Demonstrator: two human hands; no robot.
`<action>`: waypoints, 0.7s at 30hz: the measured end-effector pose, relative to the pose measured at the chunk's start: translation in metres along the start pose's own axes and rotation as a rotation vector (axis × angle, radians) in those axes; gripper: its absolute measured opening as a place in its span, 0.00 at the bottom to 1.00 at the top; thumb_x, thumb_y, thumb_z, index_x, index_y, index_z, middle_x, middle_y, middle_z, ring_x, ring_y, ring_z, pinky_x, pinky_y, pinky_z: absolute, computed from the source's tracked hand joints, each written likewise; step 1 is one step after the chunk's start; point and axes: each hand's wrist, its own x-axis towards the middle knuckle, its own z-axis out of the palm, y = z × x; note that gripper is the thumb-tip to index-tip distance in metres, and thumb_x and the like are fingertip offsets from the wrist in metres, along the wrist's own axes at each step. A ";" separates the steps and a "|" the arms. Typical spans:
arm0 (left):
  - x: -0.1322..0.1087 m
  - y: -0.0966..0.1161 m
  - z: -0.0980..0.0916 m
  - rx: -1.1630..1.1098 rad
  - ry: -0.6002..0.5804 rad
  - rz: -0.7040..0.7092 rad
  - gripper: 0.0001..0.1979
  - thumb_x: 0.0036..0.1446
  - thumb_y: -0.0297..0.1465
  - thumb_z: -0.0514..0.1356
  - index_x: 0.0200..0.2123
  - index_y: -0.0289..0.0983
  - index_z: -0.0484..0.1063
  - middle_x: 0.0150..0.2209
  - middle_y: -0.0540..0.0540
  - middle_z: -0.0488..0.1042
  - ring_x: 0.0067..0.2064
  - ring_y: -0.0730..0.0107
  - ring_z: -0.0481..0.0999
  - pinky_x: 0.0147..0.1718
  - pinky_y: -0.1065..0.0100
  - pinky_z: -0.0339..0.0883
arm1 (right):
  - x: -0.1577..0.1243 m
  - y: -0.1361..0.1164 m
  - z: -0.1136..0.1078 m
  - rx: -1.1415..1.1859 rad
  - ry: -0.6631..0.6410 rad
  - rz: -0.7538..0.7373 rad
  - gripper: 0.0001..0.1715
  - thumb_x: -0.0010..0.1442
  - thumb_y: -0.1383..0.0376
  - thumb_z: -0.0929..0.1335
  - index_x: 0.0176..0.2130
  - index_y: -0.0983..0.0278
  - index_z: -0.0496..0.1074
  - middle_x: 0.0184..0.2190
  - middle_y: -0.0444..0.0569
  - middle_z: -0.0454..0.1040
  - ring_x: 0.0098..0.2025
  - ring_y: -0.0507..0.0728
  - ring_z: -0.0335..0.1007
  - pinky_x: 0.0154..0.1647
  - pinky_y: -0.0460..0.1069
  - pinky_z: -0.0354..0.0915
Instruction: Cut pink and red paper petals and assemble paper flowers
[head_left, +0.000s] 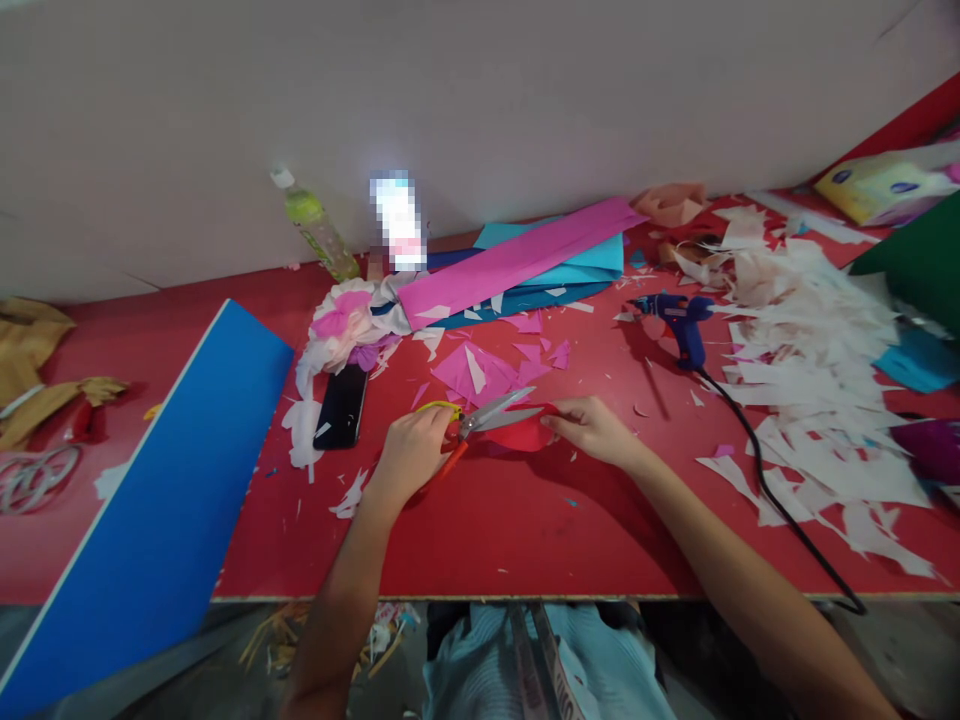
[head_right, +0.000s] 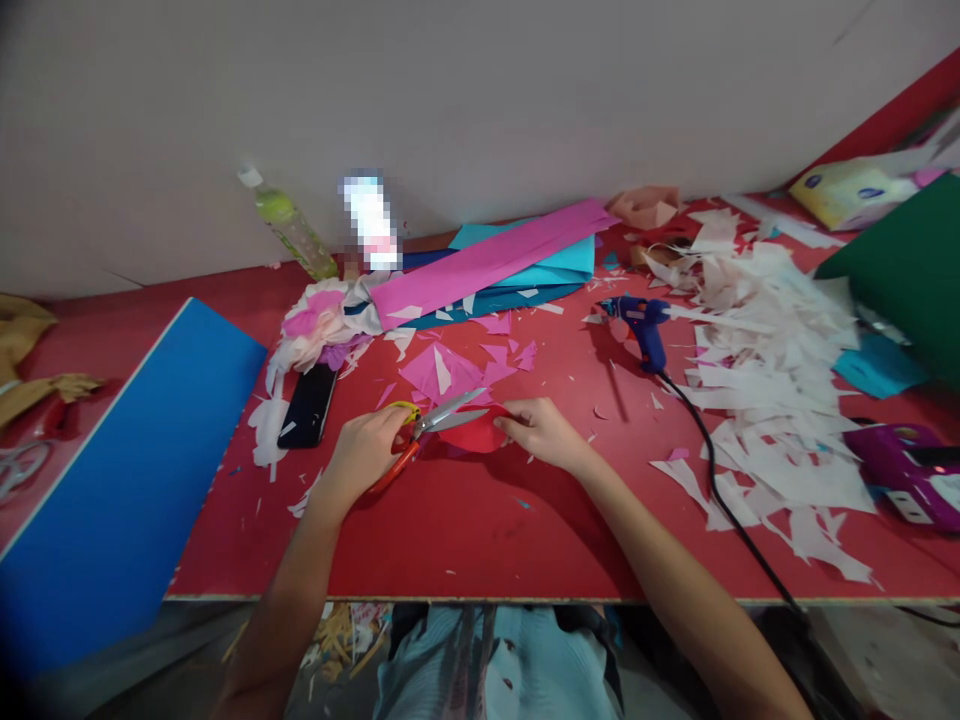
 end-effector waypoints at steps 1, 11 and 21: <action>0.000 0.000 0.000 0.001 0.002 -0.002 0.14 0.52 0.26 0.58 0.44 0.35 0.68 0.43 0.42 0.76 0.44 0.62 0.76 0.43 0.65 0.68 | 0.000 0.000 0.000 0.000 -0.002 -0.001 0.17 0.57 0.59 0.61 0.24 0.67 0.69 0.18 0.42 0.62 0.21 0.49 0.55 0.22 0.45 0.54; -0.001 0.000 0.000 0.000 0.011 0.007 0.12 0.54 0.27 0.57 0.43 0.36 0.69 0.40 0.43 0.77 0.40 0.62 0.77 0.39 0.65 0.67 | -0.001 -0.003 0.002 -0.036 -0.008 -0.028 0.17 0.57 0.59 0.61 0.22 0.66 0.67 0.18 0.42 0.61 0.21 0.49 0.55 0.23 0.46 0.53; 0.000 0.002 -0.002 0.007 -0.006 -0.006 0.10 0.55 0.29 0.56 0.41 0.36 0.70 0.36 0.43 0.77 0.37 0.64 0.76 0.36 0.67 0.66 | -0.002 -0.003 0.002 -0.027 -0.017 -0.027 0.17 0.58 0.59 0.61 0.23 0.66 0.68 0.18 0.42 0.63 0.22 0.49 0.55 0.24 0.46 0.53</action>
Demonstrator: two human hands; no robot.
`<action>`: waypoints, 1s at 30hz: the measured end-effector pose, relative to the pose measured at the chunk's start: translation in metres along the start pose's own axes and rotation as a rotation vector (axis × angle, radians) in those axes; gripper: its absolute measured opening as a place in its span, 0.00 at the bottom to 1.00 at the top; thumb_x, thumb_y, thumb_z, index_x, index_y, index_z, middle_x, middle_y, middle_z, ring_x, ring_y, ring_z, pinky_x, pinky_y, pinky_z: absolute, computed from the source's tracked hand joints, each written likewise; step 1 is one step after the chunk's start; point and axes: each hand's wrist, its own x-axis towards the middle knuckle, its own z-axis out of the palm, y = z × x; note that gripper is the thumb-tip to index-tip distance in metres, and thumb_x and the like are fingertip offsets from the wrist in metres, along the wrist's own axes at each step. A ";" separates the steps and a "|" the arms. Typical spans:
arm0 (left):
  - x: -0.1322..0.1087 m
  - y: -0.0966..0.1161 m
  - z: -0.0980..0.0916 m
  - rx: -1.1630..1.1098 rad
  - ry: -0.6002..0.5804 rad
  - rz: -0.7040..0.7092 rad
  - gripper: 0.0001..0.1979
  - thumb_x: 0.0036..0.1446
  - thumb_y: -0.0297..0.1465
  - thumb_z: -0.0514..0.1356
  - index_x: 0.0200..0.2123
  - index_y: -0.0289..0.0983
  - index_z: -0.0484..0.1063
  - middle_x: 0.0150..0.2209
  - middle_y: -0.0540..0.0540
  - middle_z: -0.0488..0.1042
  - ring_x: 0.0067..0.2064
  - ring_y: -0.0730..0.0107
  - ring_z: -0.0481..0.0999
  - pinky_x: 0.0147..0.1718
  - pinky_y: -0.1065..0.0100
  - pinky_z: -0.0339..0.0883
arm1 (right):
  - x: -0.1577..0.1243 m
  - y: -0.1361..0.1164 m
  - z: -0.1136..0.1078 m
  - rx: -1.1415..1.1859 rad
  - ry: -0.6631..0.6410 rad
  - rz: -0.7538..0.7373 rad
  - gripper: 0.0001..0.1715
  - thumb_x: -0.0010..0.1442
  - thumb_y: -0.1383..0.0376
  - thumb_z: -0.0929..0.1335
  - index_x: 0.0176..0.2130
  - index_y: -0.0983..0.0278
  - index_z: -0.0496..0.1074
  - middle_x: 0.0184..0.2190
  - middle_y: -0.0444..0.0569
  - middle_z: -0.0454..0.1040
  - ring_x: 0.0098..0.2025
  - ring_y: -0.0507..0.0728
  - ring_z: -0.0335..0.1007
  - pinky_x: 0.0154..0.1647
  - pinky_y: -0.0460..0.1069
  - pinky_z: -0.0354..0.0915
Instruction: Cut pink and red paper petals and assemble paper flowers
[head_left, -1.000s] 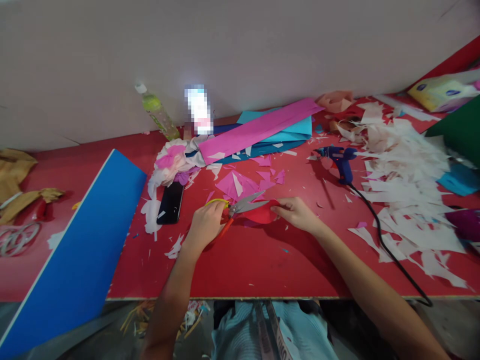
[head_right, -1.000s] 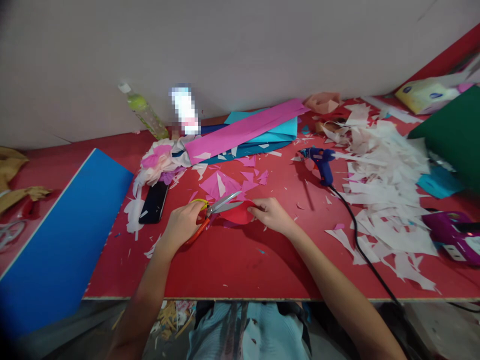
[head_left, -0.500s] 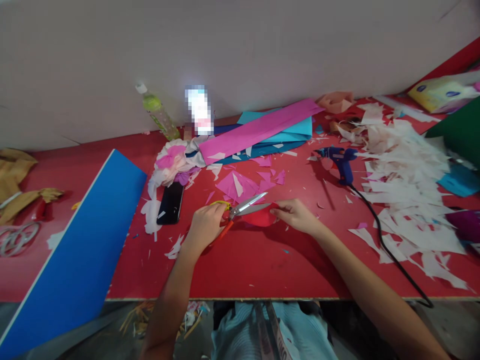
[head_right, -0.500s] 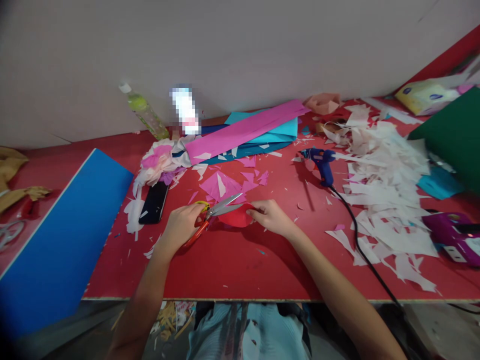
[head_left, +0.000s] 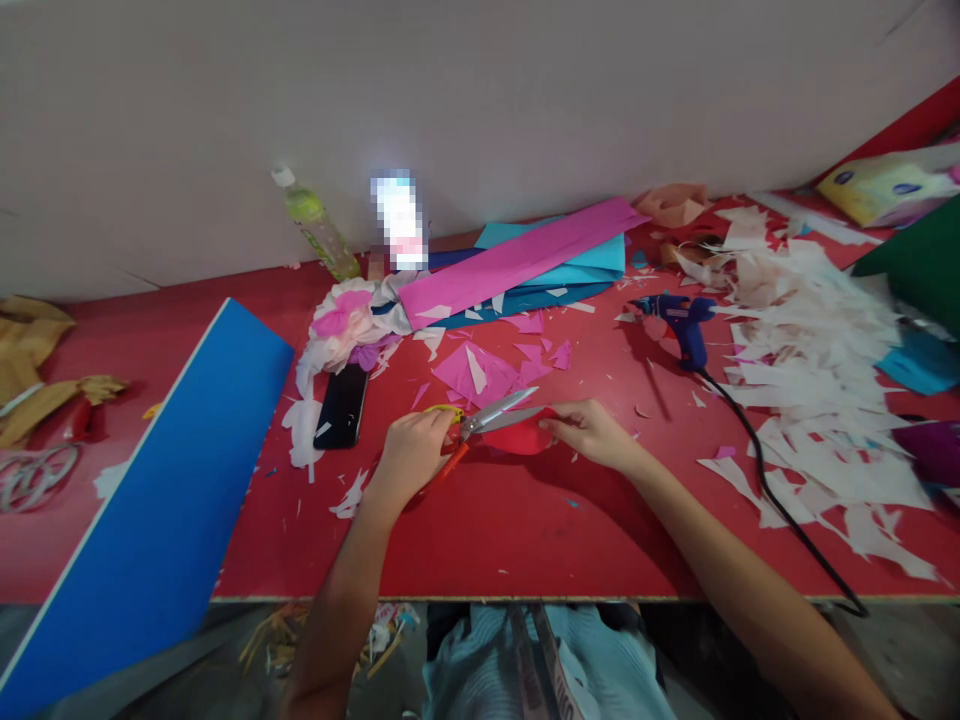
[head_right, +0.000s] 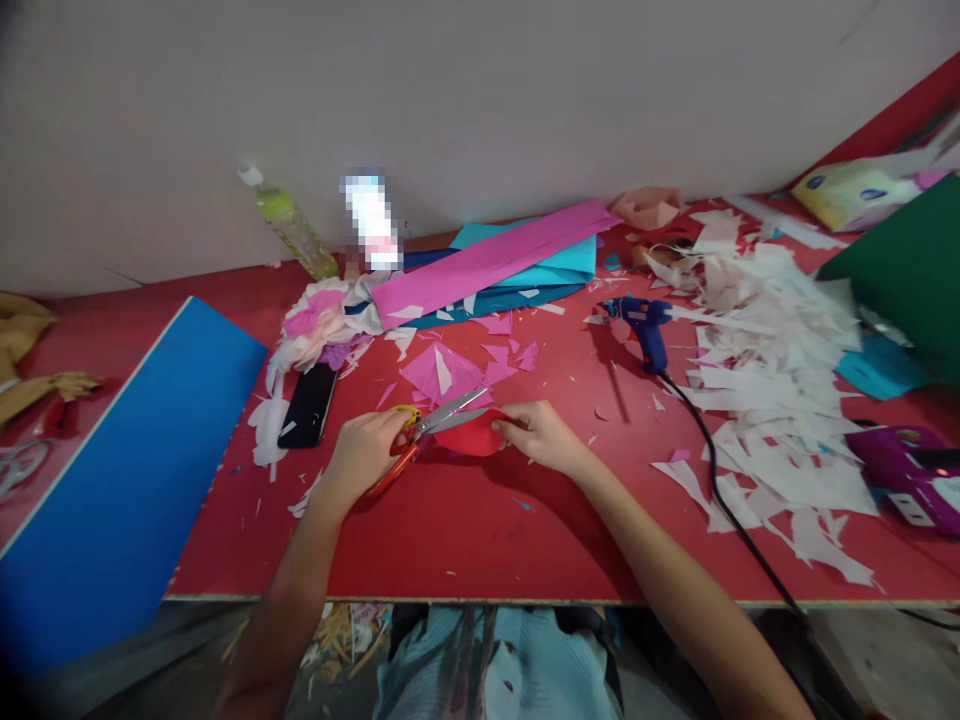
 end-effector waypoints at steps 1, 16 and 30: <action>0.000 0.000 0.000 0.003 0.001 0.000 0.10 0.55 0.28 0.56 0.41 0.36 0.70 0.36 0.43 0.77 0.37 0.64 0.76 0.36 0.67 0.65 | 0.000 0.000 0.000 -0.001 0.004 -0.001 0.17 0.58 0.59 0.61 0.23 0.66 0.68 0.18 0.42 0.62 0.22 0.49 0.55 0.24 0.46 0.53; 0.000 -0.003 -0.001 -0.008 0.004 0.032 0.11 0.54 0.24 0.55 0.41 0.36 0.70 0.36 0.46 0.78 0.36 0.65 0.76 0.35 0.67 0.63 | -0.001 -0.002 0.002 -0.010 0.037 0.000 0.17 0.57 0.59 0.61 0.24 0.65 0.71 0.18 0.43 0.66 0.22 0.51 0.58 0.23 0.46 0.54; -0.001 -0.006 0.000 -0.010 0.064 -0.018 0.09 0.57 0.34 0.56 0.39 0.36 0.70 0.33 0.46 0.77 0.34 0.65 0.75 0.32 0.68 0.63 | 0.001 -0.001 -0.001 -0.058 0.061 -0.010 0.18 0.56 0.60 0.61 0.19 0.65 0.61 0.17 0.40 0.54 0.20 0.48 0.49 0.22 0.46 0.50</action>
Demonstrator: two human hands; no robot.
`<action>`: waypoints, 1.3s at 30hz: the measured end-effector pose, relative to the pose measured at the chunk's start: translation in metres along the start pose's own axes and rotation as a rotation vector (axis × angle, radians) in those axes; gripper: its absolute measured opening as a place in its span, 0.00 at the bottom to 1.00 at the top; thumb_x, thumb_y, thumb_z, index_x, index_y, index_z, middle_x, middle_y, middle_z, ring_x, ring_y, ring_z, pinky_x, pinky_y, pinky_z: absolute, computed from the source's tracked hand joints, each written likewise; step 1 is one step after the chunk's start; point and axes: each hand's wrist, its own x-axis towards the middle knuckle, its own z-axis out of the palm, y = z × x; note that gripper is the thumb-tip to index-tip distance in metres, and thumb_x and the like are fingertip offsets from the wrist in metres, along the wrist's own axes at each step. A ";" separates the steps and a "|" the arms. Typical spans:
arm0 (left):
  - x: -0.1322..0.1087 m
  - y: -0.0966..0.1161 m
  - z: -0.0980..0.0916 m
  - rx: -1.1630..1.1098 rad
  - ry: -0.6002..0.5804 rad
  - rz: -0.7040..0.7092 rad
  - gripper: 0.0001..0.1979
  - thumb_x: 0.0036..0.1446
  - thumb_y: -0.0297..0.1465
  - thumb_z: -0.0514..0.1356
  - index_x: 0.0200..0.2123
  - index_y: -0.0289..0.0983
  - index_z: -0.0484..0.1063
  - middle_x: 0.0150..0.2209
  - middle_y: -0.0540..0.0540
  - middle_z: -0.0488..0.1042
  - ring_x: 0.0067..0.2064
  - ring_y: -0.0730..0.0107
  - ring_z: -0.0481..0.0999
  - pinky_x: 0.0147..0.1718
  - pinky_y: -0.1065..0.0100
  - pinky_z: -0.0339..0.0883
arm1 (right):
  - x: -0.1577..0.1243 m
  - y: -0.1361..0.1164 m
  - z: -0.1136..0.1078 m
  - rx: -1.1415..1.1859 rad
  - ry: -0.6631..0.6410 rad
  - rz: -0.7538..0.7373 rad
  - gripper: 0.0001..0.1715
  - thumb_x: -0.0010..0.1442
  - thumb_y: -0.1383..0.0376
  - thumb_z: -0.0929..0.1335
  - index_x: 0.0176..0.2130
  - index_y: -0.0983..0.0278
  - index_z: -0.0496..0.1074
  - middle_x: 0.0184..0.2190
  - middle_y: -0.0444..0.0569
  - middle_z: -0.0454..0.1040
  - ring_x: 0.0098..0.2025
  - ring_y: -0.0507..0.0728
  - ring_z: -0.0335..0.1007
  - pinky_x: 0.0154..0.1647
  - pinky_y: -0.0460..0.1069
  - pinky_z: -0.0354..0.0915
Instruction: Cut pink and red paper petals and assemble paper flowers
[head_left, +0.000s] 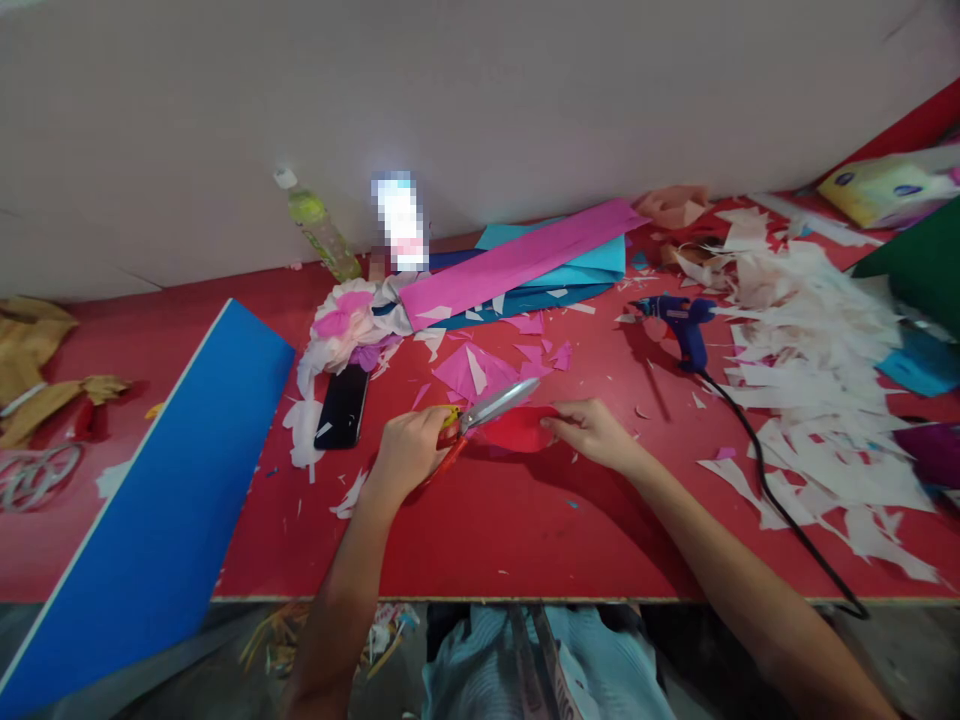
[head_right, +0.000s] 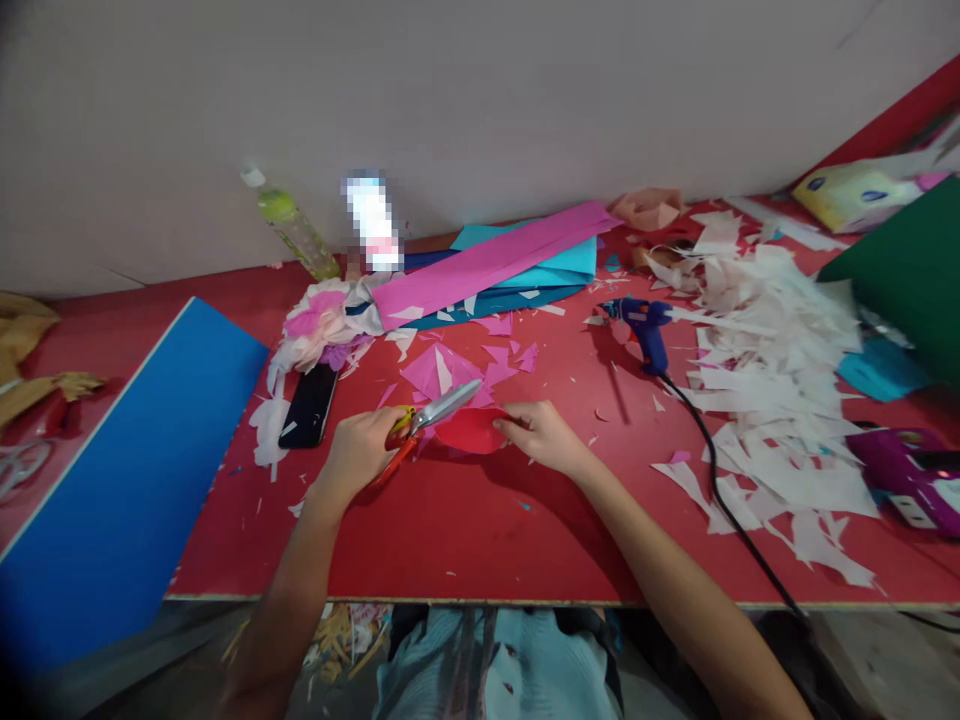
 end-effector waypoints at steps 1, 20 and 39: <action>0.000 0.000 0.000 -0.006 0.007 -0.012 0.10 0.57 0.33 0.56 0.41 0.36 0.69 0.34 0.45 0.77 0.34 0.65 0.76 0.33 0.68 0.64 | 0.000 0.000 0.000 0.001 -0.001 0.000 0.17 0.56 0.60 0.61 0.20 0.65 0.61 0.17 0.40 0.54 0.20 0.48 0.49 0.22 0.45 0.50; 0.001 0.004 0.000 -0.011 -0.041 0.061 0.12 0.53 0.24 0.56 0.43 0.34 0.69 0.40 0.43 0.77 0.39 0.65 0.77 0.39 0.67 0.68 | -0.003 -0.004 -0.001 -0.033 0.024 -0.046 0.17 0.58 0.60 0.60 0.21 0.65 0.62 0.17 0.40 0.53 0.21 0.48 0.48 0.22 0.45 0.49; 0.001 0.004 -0.001 -0.030 -0.031 0.081 0.09 0.57 0.29 0.56 0.41 0.35 0.70 0.35 0.45 0.77 0.35 0.66 0.76 0.34 0.68 0.64 | -0.003 -0.008 0.001 0.001 0.010 -0.034 0.17 0.58 0.60 0.59 0.22 0.66 0.64 0.18 0.41 0.55 0.22 0.48 0.49 0.23 0.45 0.51</action>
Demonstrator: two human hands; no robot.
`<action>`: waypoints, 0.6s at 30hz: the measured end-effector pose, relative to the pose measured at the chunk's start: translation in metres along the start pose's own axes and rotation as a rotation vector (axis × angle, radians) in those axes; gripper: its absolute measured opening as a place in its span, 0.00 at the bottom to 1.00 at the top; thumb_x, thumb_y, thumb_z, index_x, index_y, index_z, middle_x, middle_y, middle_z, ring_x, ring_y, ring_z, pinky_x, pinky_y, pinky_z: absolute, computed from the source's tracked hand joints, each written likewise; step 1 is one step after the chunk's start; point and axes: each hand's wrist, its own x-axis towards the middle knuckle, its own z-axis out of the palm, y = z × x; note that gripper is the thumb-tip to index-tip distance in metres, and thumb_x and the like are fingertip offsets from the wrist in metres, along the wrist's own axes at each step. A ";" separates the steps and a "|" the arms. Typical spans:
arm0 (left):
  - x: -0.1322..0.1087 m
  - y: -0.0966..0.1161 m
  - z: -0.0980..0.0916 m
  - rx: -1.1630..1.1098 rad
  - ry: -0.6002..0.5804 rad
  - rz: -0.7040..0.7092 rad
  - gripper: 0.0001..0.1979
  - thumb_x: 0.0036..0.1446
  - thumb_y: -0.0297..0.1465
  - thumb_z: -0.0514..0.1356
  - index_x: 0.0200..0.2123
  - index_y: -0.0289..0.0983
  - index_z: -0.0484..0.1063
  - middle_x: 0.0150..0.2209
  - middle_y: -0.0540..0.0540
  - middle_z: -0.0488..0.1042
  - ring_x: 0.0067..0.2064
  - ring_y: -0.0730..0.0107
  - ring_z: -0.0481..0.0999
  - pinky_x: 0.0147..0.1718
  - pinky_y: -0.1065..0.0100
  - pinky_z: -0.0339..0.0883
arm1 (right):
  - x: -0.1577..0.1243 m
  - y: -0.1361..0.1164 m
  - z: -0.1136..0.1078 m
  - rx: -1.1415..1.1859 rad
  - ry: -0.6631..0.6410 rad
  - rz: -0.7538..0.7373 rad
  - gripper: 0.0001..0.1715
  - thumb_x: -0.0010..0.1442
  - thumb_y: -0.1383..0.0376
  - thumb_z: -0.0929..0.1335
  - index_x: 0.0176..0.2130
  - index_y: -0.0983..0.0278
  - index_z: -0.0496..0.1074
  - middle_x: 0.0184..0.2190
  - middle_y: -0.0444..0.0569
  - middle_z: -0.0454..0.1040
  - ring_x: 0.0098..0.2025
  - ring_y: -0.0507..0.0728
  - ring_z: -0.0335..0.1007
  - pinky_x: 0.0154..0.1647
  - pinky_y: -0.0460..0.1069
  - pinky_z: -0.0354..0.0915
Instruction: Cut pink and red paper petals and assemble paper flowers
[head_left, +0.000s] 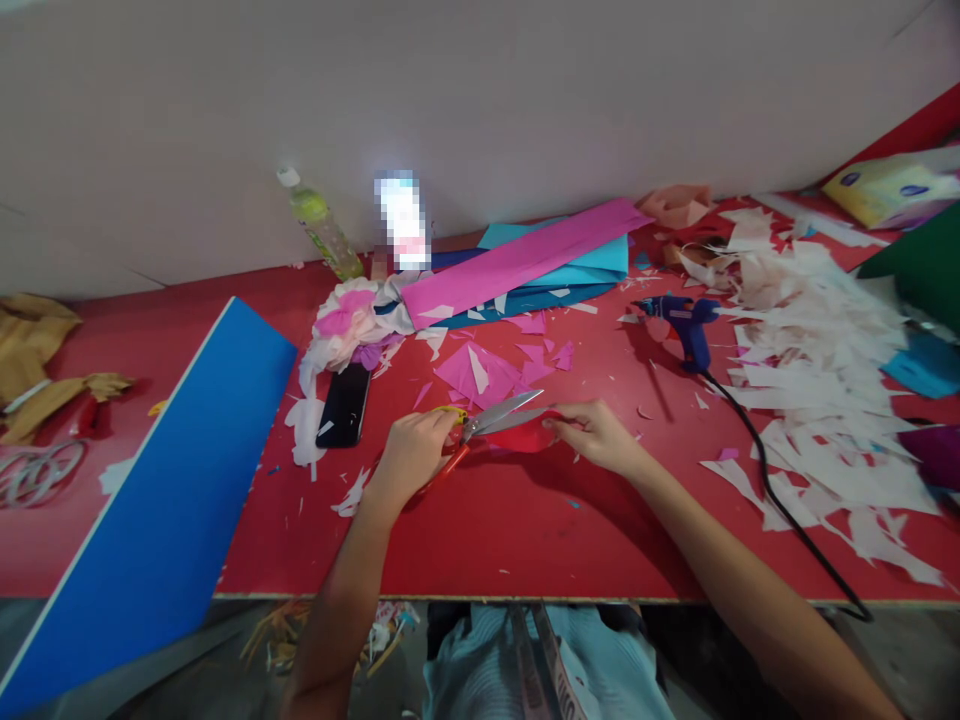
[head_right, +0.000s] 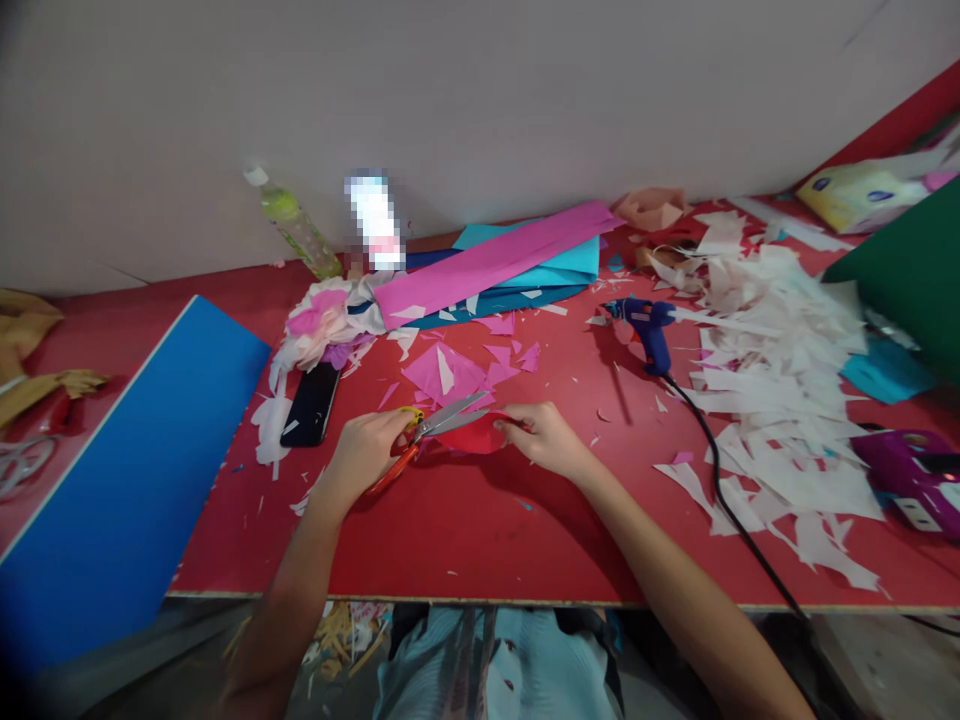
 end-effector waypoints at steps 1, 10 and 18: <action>0.000 0.000 0.000 0.000 -0.001 -0.001 0.09 0.57 0.29 0.55 0.41 0.36 0.70 0.36 0.45 0.77 0.35 0.66 0.76 0.34 0.68 0.64 | 0.000 0.000 0.000 0.005 0.001 0.005 0.17 0.58 0.60 0.59 0.22 0.66 0.64 0.18 0.41 0.55 0.22 0.48 0.49 0.23 0.45 0.50; -0.002 0.000 -0.001 0.008 -0.020 -0.005 0.07 0.57 0.31 0.55 0.37 0.37 0.71 0.30 0.47 0.77 0.31 0.68 0.75 0.30 0.69 0.61 | 0.001 0.003 0.000 -0.005 0.043 -0.001 0.18 0.56 0.60 0.60 0.20 0.66 0.64 0.16 0.41 0.56 0.21 0.48 0.50 0.22 0.45 0.51; -0.002 0.002 0.001 0.031 -0.029 -0.080 0.12 0.55 0.23 0.53 0.43 0.35 0.67 0.35 0.45 0.77 0.35 0.66 0.76 0.35 0.68 0.65 | 0.001 0.003 -0.001 0.007 0.073 -0.005 0.17 0.57 0.61 0.61 0.22 0.66 0.66 0.18 0.43 0.62 0.21 0.49 0.54 0.23 0.45 0.52</action>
